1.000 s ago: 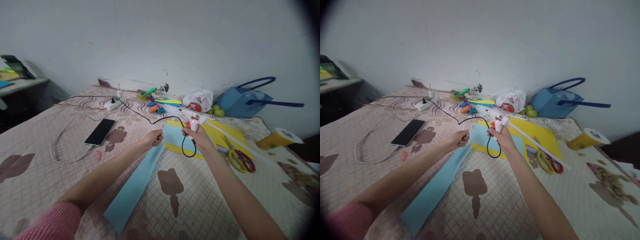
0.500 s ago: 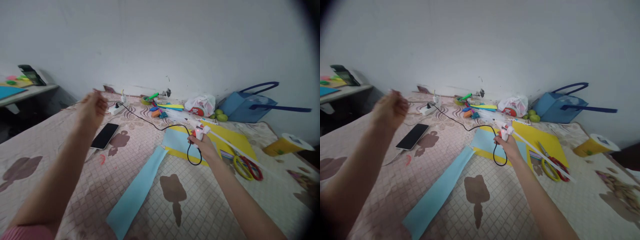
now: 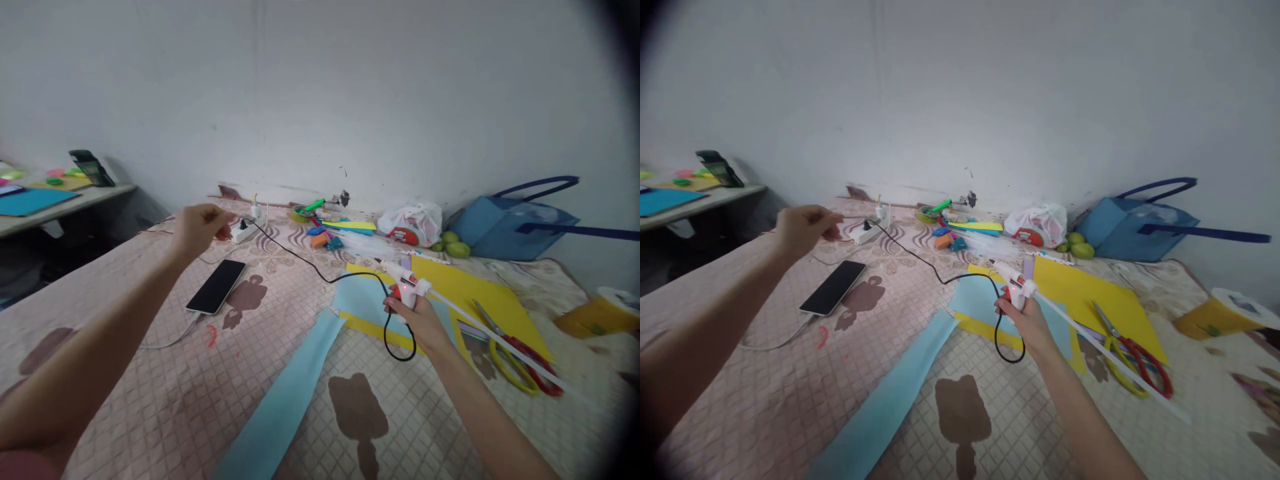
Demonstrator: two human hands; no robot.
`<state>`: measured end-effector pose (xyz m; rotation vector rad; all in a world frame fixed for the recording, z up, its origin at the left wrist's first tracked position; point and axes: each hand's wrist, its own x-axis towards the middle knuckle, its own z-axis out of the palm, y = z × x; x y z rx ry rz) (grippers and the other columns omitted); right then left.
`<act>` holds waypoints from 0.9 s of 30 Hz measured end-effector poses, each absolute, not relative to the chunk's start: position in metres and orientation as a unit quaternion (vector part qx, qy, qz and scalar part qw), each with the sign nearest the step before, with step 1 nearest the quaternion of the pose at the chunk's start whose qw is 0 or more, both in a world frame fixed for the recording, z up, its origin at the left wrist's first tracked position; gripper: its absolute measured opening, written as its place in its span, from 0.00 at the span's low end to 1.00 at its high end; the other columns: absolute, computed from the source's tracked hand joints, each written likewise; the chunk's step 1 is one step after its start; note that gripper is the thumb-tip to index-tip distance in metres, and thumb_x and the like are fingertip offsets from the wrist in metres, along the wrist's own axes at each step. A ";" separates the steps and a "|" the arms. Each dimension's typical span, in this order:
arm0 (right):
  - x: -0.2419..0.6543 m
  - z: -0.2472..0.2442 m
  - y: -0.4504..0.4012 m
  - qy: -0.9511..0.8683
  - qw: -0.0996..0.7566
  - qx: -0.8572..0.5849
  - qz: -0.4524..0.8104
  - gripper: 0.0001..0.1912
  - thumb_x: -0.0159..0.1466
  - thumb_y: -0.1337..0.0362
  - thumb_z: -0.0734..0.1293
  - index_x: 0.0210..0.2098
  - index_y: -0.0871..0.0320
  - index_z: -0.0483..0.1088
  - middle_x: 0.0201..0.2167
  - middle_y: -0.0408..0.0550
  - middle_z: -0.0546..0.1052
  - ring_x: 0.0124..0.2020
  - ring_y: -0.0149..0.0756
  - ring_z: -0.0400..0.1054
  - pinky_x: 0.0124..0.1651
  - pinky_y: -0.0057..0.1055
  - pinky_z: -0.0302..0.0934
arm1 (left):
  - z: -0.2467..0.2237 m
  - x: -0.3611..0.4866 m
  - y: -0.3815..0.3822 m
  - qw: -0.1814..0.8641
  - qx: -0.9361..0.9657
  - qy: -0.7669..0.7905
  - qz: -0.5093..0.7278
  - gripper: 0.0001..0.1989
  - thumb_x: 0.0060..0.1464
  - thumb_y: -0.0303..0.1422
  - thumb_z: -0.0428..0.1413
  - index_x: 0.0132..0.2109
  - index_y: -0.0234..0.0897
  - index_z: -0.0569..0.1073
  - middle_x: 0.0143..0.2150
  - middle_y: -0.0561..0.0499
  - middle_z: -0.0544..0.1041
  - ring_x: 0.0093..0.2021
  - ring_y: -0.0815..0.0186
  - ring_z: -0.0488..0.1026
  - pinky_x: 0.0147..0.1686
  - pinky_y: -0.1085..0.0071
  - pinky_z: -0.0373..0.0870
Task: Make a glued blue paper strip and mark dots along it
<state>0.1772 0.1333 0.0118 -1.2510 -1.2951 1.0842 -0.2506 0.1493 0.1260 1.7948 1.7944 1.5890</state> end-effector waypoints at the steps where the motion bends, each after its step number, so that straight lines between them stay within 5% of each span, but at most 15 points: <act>1: 0.177 0.010 0.133 -0.534 0.494 -0.519 0.449 0.19 0.50 0.57 0.71 0.38 0.58 0.67 0.28 0.46 0.74 0.28 0.36 0.69 0.36 0.36 0.65 | 0.126 -0.245 0.151 0.049 0.607 0.614 0.502 0.12 0.49 0.36 0.56 0.22 0.34 0.71 0.14 0.58 0.67 0.16 0.76 0.63 0.18 0.79 0.60; 6: 0.176 0.003 0.130 -0.516 0.497 -0.535 0.448 0.19 0.51 0.57 0.71 0.39 0.59 0.68 0.29 0.46 0.74 0.29 0.35 0.69 0.37 0.35 0.65 | 0.136 -0.236 0.171 0.007 0.634 0.608 0.478 0.14 0.48 0.40 0.55 0.21 0.36 0.71 0.13 0.57 0.60 0.17 0.74 0.58 0.18 0.76 0.51; 11: 0.179 -0.003 0.129 -0.512 0.494 -0.540 0.449 0.19 0.51 0.56 0.71 0.37 0.60 0.68 0.34 0.48 0.72 0.31 0.35 0.69 0.36 0.33 0.66 | 0.133 -0.240 0.189 0.170 0.664 0.545 0.482 0.08 0.46 0.36 0.57 0.30 0.35 0.73 0.22 0.54 0.69 0.23 0.71 0.65 0.24 0.75 0.62; 17: 0.180 -0.006 0.132 -0.500 0.498 -0.546 0.451 0.18 0.50 0.57 0.72 0.37 0.59 0.68 0.32 0.46 0.72 0.32 0.35 0.69 0.37 0.32 0.66 | 0.116 -0.258 0.182 0.257 0.619 0.545 0.503 0.17 0.43 0.34 0.59 0.42 0.34 0.69 0.29 0.53 0.73 0.29 0.70 0.70 0.34 0.70 0.69; 23: 0.178 -0.008 0.133 -0.514 0.489 -0.547 0.445 0.18 0.50 0.57 0.72 0.37 0.58 0.69 0.30 0.44 0.73 0.30 0.32 0.69 0.35 0.29 0.65 | 0.106 -0.325 0.143 0.119 0.611 0.680 0.388 0.11 0.49 0.36 0.55 0.33 0.31 0.72 0.23 0.56 0.69 0.24 0.75 0.63 0.28 0.77 0.60; 27: 0.179 -0.012 0.136 -0.514 0.489 -0.550 0.440 0.17 0.50 0.58 0.72 0.37 0.58 0.69 0.28 0.43 0.73 0.28 0.31 0.69 0.34 0.27 0.65 | 0.097 -0.346 0.101 0.069 0.591 0.764 0.250 0.18 0.47 0.45 0.55 0.23 0.34 0.68 0.13 0.60 0.58 0.18 0.76 0.53 0.20 0.77 0.49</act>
